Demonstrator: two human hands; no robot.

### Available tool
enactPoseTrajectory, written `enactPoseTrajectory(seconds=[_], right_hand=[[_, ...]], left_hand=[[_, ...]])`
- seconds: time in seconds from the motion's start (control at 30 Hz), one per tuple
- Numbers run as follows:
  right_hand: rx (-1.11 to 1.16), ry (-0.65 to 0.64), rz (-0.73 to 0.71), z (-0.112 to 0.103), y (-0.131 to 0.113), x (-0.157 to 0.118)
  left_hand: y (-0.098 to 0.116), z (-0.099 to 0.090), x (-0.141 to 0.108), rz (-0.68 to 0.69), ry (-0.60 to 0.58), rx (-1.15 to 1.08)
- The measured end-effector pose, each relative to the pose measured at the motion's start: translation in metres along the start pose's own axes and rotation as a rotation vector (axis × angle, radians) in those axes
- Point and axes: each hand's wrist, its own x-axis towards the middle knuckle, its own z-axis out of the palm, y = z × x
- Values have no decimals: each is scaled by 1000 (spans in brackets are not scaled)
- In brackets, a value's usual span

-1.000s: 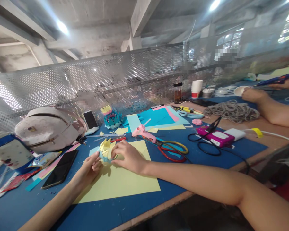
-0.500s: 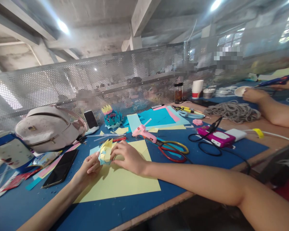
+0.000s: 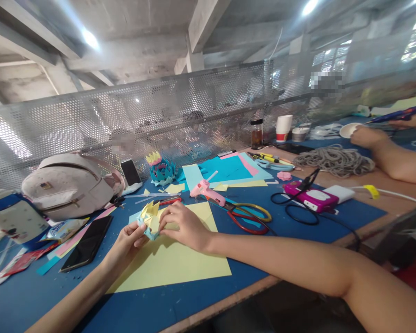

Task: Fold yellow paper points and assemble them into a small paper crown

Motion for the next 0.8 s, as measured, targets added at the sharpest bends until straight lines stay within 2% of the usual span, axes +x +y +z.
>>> enactPoseTrajectory(seconds=[0.33, 0.8], right_hand=[[-1, -12, 12, -3, -3, 1], [-32, -16, 7, -2, 1, 2]], left_hand=[[2, 2, 0, 10, 54, -70], [-11, -2, 7, -23, 40, -169]])
